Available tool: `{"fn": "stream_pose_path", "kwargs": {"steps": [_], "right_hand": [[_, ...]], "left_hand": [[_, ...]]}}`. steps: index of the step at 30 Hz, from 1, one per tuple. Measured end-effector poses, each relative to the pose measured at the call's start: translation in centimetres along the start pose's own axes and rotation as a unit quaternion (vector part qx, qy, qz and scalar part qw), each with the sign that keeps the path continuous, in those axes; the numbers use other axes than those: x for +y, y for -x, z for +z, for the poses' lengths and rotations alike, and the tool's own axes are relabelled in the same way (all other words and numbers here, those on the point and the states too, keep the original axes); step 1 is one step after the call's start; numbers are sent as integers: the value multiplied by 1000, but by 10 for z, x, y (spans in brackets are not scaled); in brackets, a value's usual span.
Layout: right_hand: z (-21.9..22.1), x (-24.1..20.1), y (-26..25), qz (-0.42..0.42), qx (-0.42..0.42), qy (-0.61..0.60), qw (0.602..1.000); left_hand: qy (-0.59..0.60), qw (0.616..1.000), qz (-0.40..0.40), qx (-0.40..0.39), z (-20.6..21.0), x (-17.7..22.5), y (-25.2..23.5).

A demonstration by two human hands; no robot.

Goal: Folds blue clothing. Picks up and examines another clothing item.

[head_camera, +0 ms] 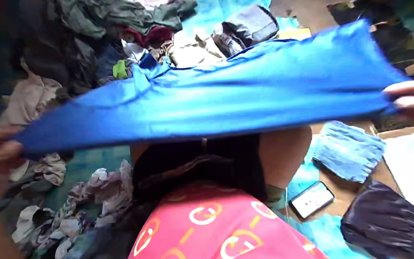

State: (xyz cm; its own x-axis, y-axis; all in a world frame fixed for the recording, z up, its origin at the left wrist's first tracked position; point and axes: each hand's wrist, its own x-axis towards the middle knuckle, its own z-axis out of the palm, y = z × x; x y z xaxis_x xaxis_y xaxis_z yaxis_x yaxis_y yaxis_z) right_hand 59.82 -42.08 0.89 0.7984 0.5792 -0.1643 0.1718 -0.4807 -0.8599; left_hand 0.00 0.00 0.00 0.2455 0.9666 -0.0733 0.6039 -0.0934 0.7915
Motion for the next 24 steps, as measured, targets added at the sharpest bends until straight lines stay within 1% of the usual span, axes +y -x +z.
{"fn": "stream_pose_path", "kwargs": {"steps": [1,2,3,4,5,6,8,9,12,14,15,16,17,18,20,21,23,24], "right_hand": [[5,33,5,54,-28,13,998],[11,60,13,103,-53,26,993],[19,80,23,140,-71,36,987],[28,96,33,162,-77,34,983],[33,108,40,166,-76,22,983],[35,118,45,155,-75,4,985],[32,128,47,102,-77,-42,991],[28,130,46,72,-81,-69,992],[7,133,45,-31,-118,-134,983],[-8,136,50,-88,-160,-84,980],[-14,141,54,-95,-177,-37,979],[-17,147,60,-84,-192,15,978],[-15,152,67,-55,-205,58,975],[-7,155,75,-15,-221,75,972],[15,160,84,68,-221,29,972],[24,165,86,86,-209,-5,974],[34,169,85,90,-175,-42,980],[32,170,83,87,-168,-49,981]], "left_hand": [[28,998,-39,-45,11,-18,14],[22,992,-74,-104,18,-44,26],[-14,983,-111,-148,30,-67,40],[-49,971,-154,-178,42,-90,51],[-73,958,-191,-199,54,-107,62],[-81,949,-219,-211,64,-115,69],[-79,947,-237,-199,73,-120,74],[-72,952,-233,-187,71,-123,73],[-36,970,-184,-155,53,-128,63],[-26,973,-170,-152,42,-122,59],[-26,973,-171,-152,39,-119,58],[-31,972,-174,-158,39,-118,59],[-38,969,-177,-168,41,-121,60],[-44,966,-183,-176,46,-125,62],[-56,959,-209,-185,60,-129,65],[-60,956,-220,-183,66,-128,65],[-61,958,-220,-176,71,-127,66],[-56,960,-214,-172,70,-129,66]]}}
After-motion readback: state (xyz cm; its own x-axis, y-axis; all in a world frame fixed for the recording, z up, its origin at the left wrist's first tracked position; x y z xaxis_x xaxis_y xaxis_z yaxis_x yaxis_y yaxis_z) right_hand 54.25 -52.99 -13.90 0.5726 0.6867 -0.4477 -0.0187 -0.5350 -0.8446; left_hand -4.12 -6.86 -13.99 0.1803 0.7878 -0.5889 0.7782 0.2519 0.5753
